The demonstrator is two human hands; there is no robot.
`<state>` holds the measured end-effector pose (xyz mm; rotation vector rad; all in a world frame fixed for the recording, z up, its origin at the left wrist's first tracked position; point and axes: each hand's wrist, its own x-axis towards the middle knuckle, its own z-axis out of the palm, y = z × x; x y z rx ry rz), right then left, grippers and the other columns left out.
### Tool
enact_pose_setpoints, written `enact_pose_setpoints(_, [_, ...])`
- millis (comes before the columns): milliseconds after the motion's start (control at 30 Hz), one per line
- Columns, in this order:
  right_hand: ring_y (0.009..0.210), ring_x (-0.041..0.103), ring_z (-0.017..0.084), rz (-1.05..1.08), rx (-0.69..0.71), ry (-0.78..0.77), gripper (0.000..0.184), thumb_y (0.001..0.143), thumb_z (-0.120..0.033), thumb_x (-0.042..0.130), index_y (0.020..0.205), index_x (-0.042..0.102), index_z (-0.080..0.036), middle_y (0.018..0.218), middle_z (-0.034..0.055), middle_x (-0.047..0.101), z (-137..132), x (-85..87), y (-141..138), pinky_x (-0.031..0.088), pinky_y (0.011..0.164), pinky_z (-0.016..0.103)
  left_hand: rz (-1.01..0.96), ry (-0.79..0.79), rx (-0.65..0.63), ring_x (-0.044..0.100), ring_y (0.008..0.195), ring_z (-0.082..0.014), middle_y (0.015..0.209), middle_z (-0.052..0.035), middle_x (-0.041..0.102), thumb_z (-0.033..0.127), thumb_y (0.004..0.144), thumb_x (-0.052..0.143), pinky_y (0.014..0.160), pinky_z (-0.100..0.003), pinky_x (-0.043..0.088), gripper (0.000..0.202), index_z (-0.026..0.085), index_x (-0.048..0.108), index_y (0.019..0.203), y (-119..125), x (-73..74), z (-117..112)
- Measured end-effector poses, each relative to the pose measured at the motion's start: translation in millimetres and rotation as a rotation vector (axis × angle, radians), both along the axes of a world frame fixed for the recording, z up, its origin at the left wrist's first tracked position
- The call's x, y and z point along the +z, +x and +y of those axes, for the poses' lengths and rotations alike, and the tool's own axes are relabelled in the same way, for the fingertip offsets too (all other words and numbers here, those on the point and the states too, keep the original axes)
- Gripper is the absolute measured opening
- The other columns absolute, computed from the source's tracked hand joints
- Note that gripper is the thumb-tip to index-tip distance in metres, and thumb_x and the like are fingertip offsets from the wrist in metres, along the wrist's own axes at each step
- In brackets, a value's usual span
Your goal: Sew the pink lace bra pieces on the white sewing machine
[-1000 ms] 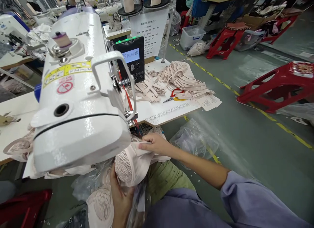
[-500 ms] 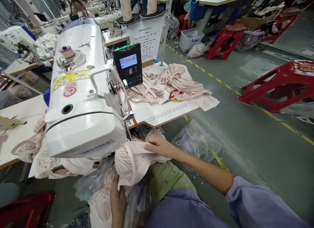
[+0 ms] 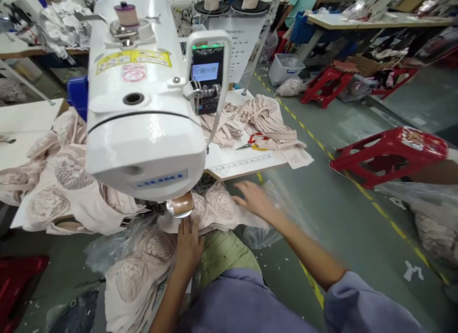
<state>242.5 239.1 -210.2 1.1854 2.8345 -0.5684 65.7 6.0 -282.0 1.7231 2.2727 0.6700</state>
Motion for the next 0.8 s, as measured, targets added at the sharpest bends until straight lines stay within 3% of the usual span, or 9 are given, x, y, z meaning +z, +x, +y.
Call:
enact_pose_setpoints(100, [0.136,0.044,0.031,0.238,0.249,-0.018,0.068,0.091,-0.055,0.057,0.145,0.042,-0.016,0.148,0.0181,0.045,-38,-28.9,-52,0.039,0.110,0.044,-0.088,-0.026,0.074,0.030,0.147,-0.0327,0.156,-0.0204,0.034,0.028,0.092,0.051,0.112,-0.052,0.038,0.056,0.015,0.043,0.145,-9,-0.9,-18])
enact_pose_setpoints(200, [0.130,0.048,0.035,0.198,0.302,-0.040,0.078,0.088,-0.059,0.059,0.145,0.040,-0.010,0.142,0.0240,0.050,-72,-61.5,-85,0.039,0.109,0.048,-0.109,-0.095,0.292,0.045,0.136,-0.0254,0.144,-0.0167,0.049,0.038,0.095,0.045,0.108,-0.041,0.042,0.049,0.015,0.048,0.138,-48,10.0,-65])
enact_pose_setpoints(333, [0.120,0.053,0.038,0.187,0.283,0.022,0.074,0.090,-0.060,0.054,0.139,0.046,-0.005,0.126,0.0254,0.059,-94,-94.4,-83,0.038,0.107,0.052,0.032,-0.300,0.782,0.062,0.100,-0.0324,0.104,-0.0208,0.064,0.052,0.096,0.034,0.082,-0.043,0.049,0.051,0.009,0.058,0.109,-96,17.0,-153])
enact_pose_setpoints(400, [0.120,0.052,0.038,0.216,0.284,0.041,0.074,0.091,-0.061,0.052,0.139,0.045,-0.006,0.126,0.0248,0.058,-95,-99.4,-76,0.038,0.107,0.052,0.055,-0.433,0.908,0.061,0.075,-0.0317,0.079,-0.0164,0.063,0.058,0.091,0.040,0.062,-0.039,0.043,0.049,0.014,0.060,0.083,-107,11.8,-186])
enact_pose_setpoints(500, [0.130,0.044,0.042,0.285,0.226,-0.010,0.078,0.091,-0.063,0.051,0.143,0.040,-0.007,0.141,0.0279,0.047,-98,-87.0,-77,0.038,0.107,0.056,0.016,-0.543,0.858,0.048,0.053,-0.0207,0.055,-0.0045,0.051,0.048,0.089,0.047,0.053,-0.030,0.026,0.039,0.022,0.045,0.060,-103,4.8,-207])
enact_pose_setpoints(600, [0.138,0.036,0.042,0.391,0.228,-0.122,0.085,0.089,-0.068,0.051,0.148,0.034,-0.010,0.152,0.0275,0.035,-114,-55.5,-95,0.037,0.107,0.058,0.036,-0.511,0.797,0.043,0.055,-0.0171,0.056,-0.0019,0.045,0.036,0.093,0.040,0.055,-0.030,0.020,0.036,0.023,0.035,0.060,-82,21.6,-200])
enact_pose_setpoints(700, [0.132,0.046,0.036,0.457,0.594,-0.322,0.099,0.076,-0.075,0.063,0.148,0.036,-0.012,0.148,0.0246,0.043,-145,-21.1,-122,0.043,0.103,0.047,0.028,-0.409,0.671,0.044,0.059,-0.0160,0.060,-0.0010,0.045,0.040,0.095,0.037,0.058,-0.030,0.023,0.038,0.022,0.032,0.062,-53,65.8,-180])
enact_pose_setpoints(733, [0.125,0.052,0.033,0.457,0.771,-0.372,0.096,0.073,-0.075,0.066,0.142,0.045,-0.011,0.139,0.0230,0.053,-155,-11.0,-131,0.046,0.098,0.042,0.000,-0.353,0.586,0.045,0.060,-0.0154,0.060,-0.0003,0.044,0.041,0.095,0.038,0.060,-0.029,0.027,0.039,0.022,0.033,0.061,-44,82.7,-173])
enact_pose_setpoints(800, [0.098,0.064,0.024,0.356,1.100,-0.436,0.069,0.076,-0.071,0.067,0.113,0.067,-0.014,0.106,0.0138,0.071,-170,7.6,-143,0.049,0.079,0.030,-0.150,-0.150,0.384,0.046,0.059,-0.0140,0.061,0.0007,0.044,0.038,0.095,0.045,0.060,-0.028,0.030,0.038,0.022,0.036,0.062,-35,112.1,-161])
